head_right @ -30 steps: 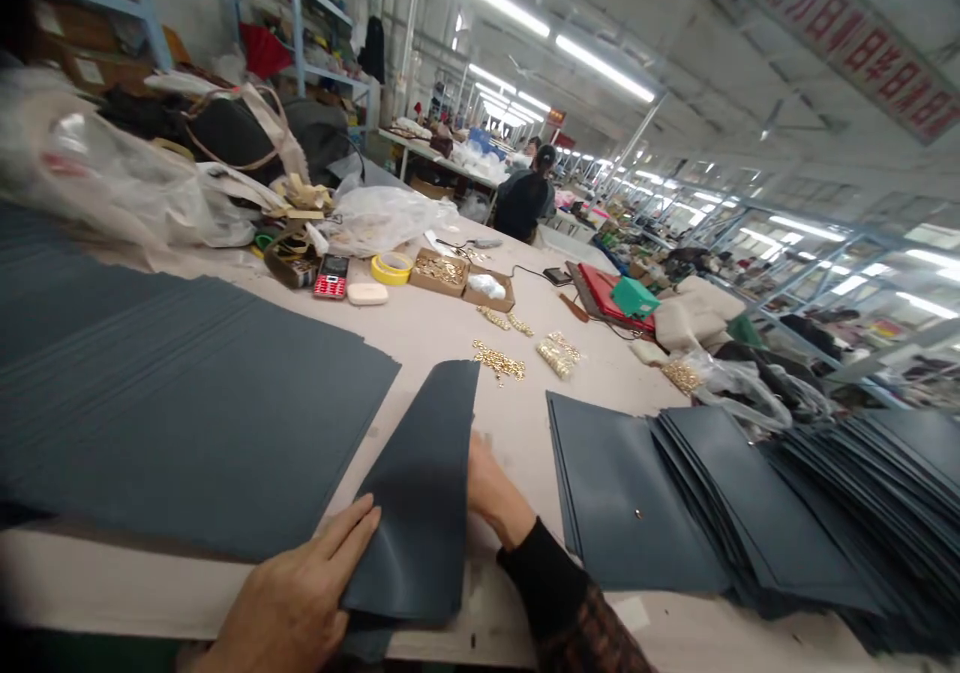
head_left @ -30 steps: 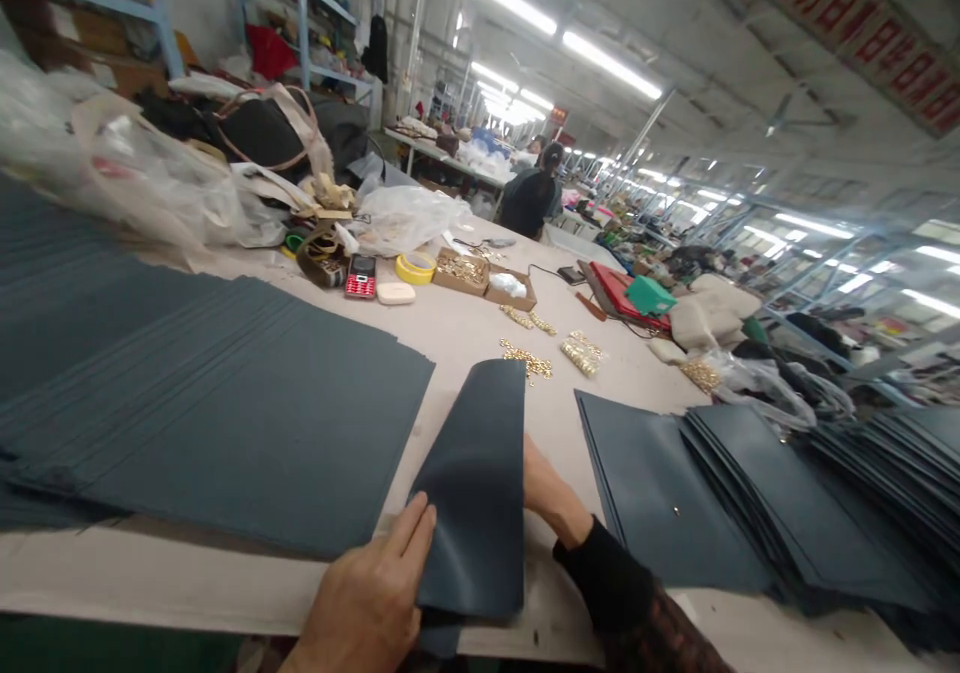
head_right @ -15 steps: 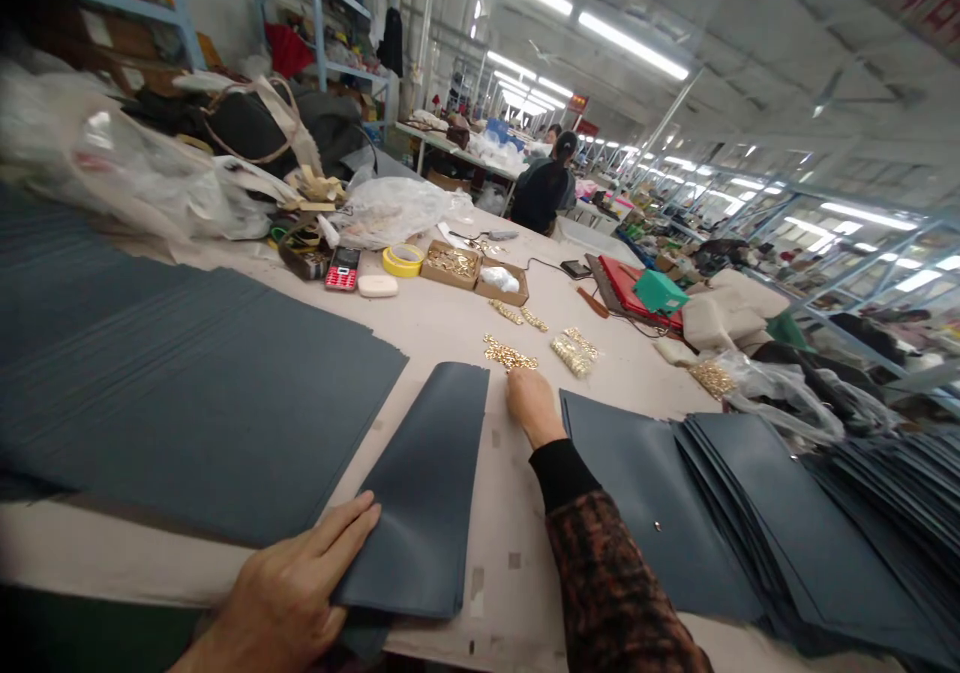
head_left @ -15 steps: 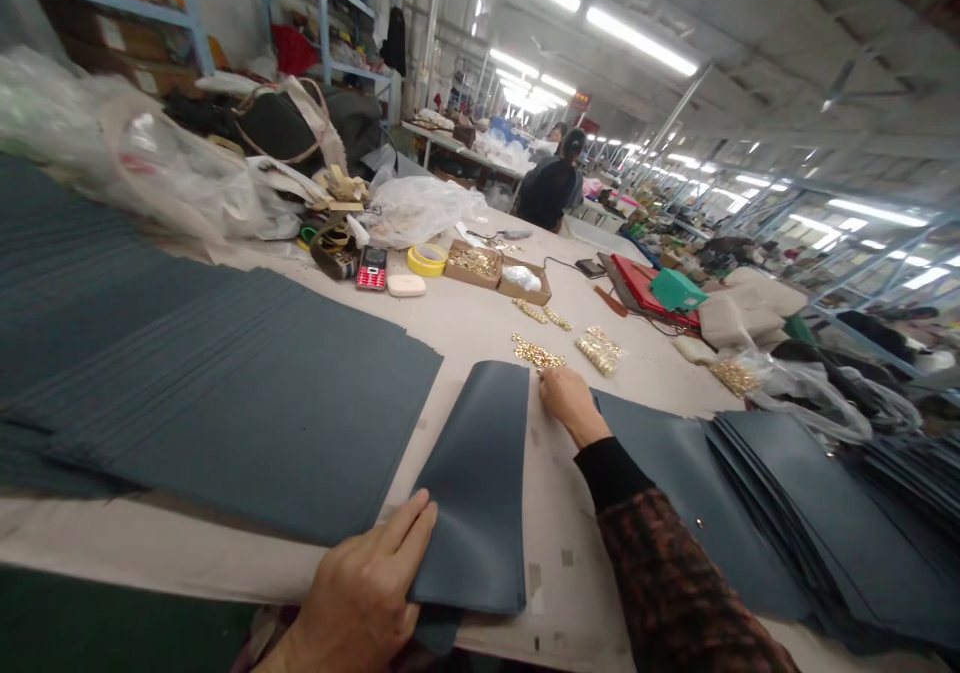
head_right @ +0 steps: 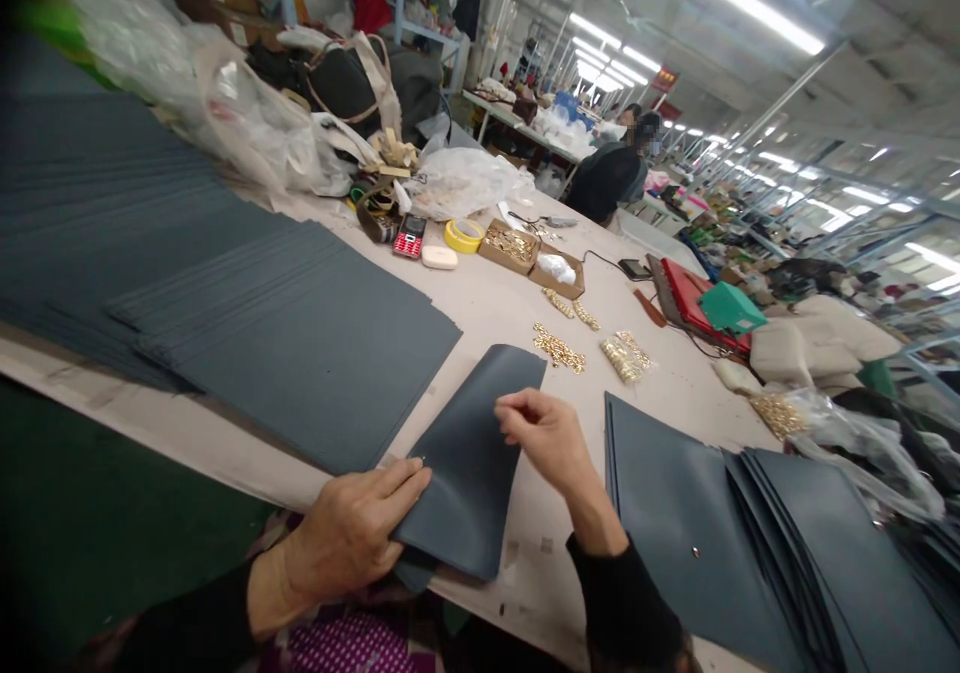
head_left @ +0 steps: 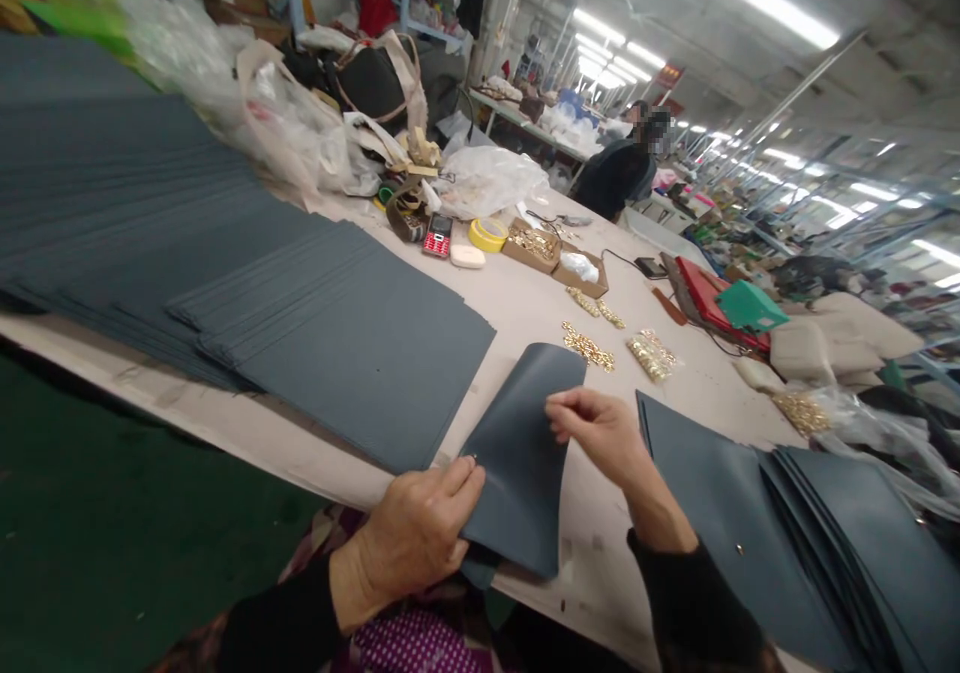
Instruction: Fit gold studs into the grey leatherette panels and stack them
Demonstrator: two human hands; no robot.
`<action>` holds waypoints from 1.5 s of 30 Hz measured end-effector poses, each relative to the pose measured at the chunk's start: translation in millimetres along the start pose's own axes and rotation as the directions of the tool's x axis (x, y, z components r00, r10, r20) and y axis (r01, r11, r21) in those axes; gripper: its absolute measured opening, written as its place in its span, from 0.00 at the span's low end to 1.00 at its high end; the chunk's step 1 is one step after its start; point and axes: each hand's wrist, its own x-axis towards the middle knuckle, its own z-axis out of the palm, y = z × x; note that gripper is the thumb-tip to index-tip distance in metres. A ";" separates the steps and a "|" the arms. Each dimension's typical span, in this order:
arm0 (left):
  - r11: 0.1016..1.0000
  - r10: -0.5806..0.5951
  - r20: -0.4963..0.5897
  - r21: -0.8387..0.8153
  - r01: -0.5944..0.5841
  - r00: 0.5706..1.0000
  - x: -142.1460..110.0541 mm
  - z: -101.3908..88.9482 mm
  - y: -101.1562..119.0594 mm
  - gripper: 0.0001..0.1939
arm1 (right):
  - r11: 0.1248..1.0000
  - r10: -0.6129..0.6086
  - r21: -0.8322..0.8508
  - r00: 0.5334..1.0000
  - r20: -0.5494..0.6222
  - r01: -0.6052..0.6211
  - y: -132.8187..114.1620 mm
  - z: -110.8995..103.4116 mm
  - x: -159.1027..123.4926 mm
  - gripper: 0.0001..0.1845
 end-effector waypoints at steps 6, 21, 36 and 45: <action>0.999 0.017 0.061 -0.029 -0.015 0.998 -0.5 -1.1 -2.4 0.25 | 0.994 0.021 -0.109 0.929 0.370 0.021 -24.5 63.1 -22.0 0.07; 0.997 0.041 0.047 -0.062 -0.038 0.998 0.9 -2.2 -2.1 0.21 | 0.938 0.194 -0.343 0.881 0.432 -0.039 -54.0 72.6 -8.0 0.07; 0.998 0.039 -0.081 -0.041 -0.042 0.996 -2.3 -1.4 -3.1 0.21 | 0.895 0.342 -0.416 0.844 0.413 -0.159 -58.0 72.1 4.6 0.05; 0.989 0.144 -0.329 0.079 -0.124 0.933 2.4 4.1 -11.4 0.23 | 0.929 0.064 -0.326 0.945 -0.320 -0.173 -1.3 31.4 -59.8 0.31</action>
